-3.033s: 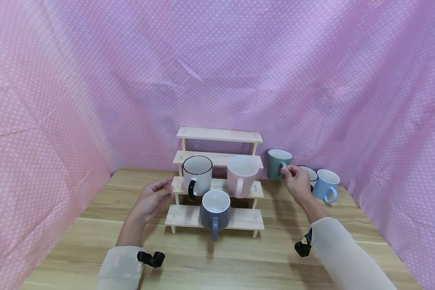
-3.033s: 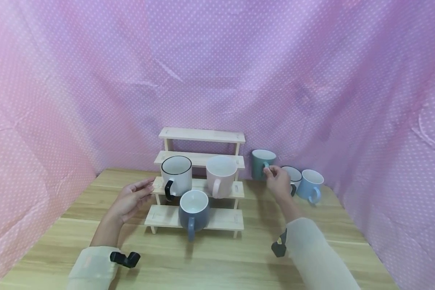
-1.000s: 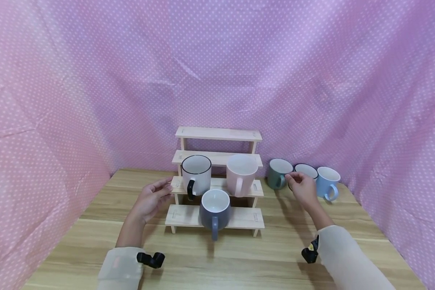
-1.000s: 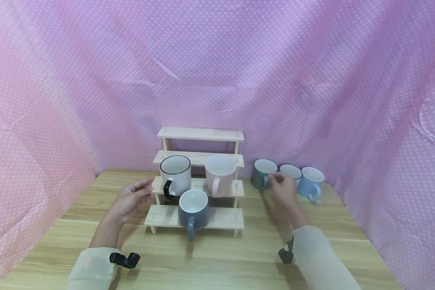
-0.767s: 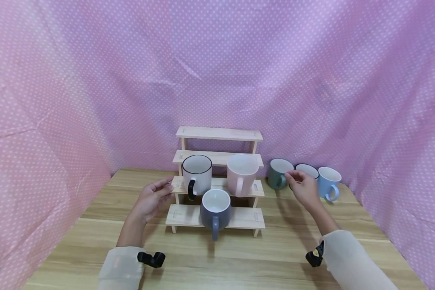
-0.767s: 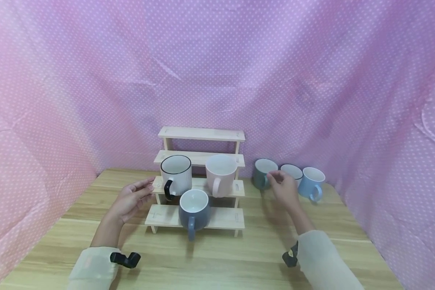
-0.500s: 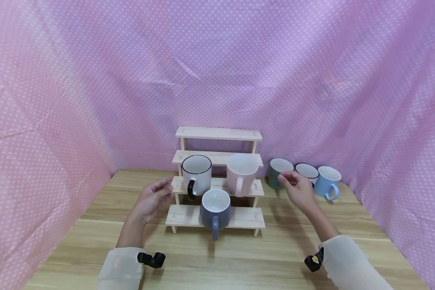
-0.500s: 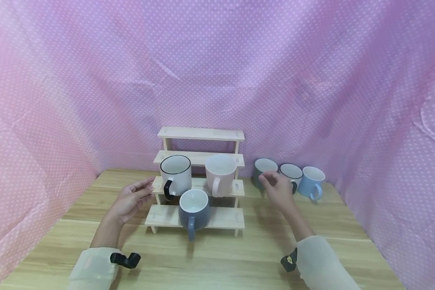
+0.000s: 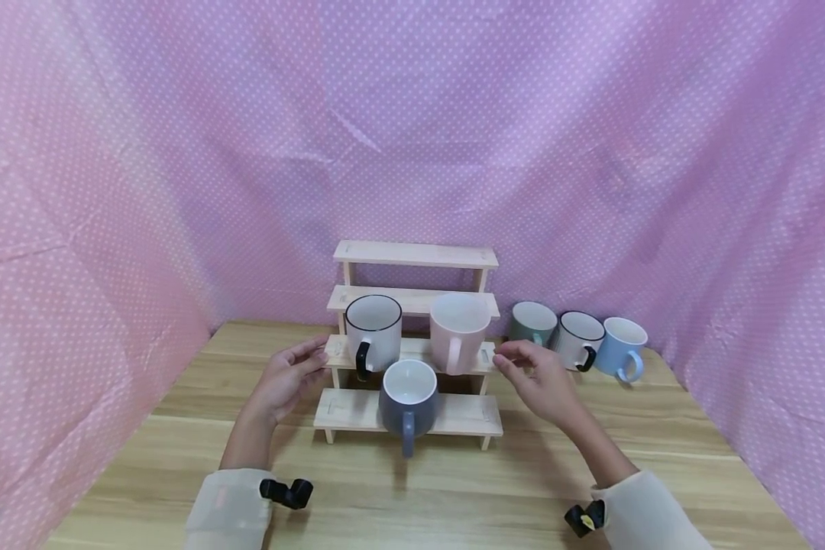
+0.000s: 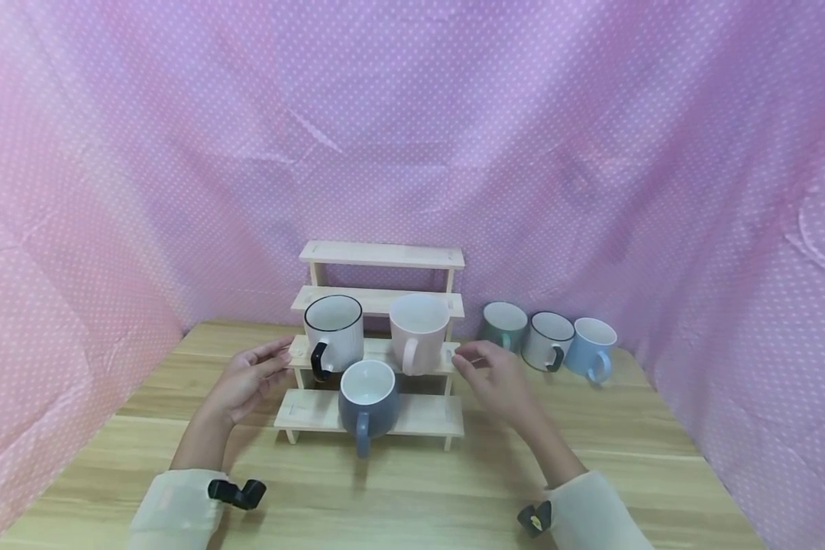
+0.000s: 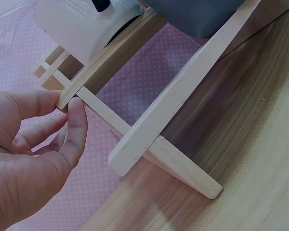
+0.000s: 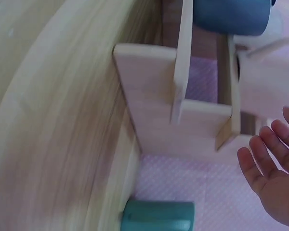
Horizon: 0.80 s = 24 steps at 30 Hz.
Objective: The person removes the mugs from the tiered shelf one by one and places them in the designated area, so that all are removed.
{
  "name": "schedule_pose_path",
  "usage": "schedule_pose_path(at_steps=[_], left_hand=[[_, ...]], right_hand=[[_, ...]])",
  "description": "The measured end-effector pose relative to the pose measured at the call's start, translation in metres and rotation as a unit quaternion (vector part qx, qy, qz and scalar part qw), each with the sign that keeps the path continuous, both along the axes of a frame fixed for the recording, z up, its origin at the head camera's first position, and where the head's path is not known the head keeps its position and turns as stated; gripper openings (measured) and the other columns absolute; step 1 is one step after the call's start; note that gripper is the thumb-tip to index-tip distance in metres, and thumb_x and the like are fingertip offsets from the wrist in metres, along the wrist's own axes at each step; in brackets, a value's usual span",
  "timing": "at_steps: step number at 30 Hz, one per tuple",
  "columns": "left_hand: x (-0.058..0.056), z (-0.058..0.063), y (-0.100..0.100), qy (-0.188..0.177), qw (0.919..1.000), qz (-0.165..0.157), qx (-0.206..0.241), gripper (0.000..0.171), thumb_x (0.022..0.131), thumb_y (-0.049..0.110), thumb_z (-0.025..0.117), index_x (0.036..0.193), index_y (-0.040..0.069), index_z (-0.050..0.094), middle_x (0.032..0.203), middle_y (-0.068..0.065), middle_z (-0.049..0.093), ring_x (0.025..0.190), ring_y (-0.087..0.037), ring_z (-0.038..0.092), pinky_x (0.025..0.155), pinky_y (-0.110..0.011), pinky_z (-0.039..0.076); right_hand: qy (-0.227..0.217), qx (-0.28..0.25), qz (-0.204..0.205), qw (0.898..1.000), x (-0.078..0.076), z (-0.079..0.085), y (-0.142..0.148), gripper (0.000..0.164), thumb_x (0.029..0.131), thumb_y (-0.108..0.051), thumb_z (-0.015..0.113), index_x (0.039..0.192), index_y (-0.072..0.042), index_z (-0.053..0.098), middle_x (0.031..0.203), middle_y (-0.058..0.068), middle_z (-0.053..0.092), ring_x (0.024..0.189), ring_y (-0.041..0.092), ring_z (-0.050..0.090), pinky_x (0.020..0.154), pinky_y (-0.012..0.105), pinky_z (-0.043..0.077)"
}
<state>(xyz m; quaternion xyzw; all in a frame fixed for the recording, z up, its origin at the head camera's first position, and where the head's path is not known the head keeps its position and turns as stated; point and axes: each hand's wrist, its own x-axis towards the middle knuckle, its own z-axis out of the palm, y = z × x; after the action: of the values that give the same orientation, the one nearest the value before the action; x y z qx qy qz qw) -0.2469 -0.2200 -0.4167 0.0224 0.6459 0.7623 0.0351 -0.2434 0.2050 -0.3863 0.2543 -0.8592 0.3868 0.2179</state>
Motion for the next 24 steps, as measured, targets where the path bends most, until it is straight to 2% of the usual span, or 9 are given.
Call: schedule_pose_path(at_steps=[8,15,18,24], left_hand=[[0.0,0.0,0.0,0.002,1.0,-0.003,0.003,0.052,0.103,0.003,0.059,0.151,-0.007,0.041,0.12,-0.005,0.053,0.098,-0.007,0.061,0.092,-0.019,0.057],[0.0,-0.001,-0.001,0.003,1.0,-0.004,-0.004,0.053,0.104,0.005,0.059,0.152,-0.007,0.041,0.119,-0.005,0.052,0.097,-0.007,0.061,0.092,-0.02,0.057],[0.0,-0.002,-0.001,0.003,1.0,-0.003,-0.004,0.052,0.104,0.005,0.059,0.151,-0.006,0.041,0.119,-0.005,0.052,0.097,-0.007,0.061,0.092,-0.02,0.057],[0.0,-0.002,-0.001,0.007,1.0,-0.003,-0.005,0.052,0.103,0.004,0.06,0.151,-0.007,0.042,0.119,-0.005,0.053,0.097,-0.007,0.061,0.092,-0.021,0.057]], right_hand=[[0.018,-0.003,0.058,0.998,0.012,0.004,-0.021,0.015,0.096,-0.009,0.073,0.109,-0.004,0.073,0.1,0.0,0.073,0.091,0.014,0.069,0.078,0.043,0.064],[-0.004,-0.004,0.094,0.996,0.023,0.009,-0.036,0.019,0.096,-0.012,0.074,0.114,-0.006,0.071,0.106,0.001,0.072,0.098,0.015,0.068,0.082,0.048,0.063],[-0.003,-0.016,0.106,0.994,0.026,0.009,-0.043,0.021,0.095,-0.012,0.075,0.115,-0.007,0.071,0.106,0.0,0.072,0.098,0.015,0.068,0.082,0.046,0.063],[0.004,-0.046,0.117,0.992,0.026,0.005,-0.054,0.02,0.094,-0.011,0.076,0.114,-0.009,0.071,0.1,-0.003,0.072,0.093,0.016,0.069,0.076,0.033,0.063]])
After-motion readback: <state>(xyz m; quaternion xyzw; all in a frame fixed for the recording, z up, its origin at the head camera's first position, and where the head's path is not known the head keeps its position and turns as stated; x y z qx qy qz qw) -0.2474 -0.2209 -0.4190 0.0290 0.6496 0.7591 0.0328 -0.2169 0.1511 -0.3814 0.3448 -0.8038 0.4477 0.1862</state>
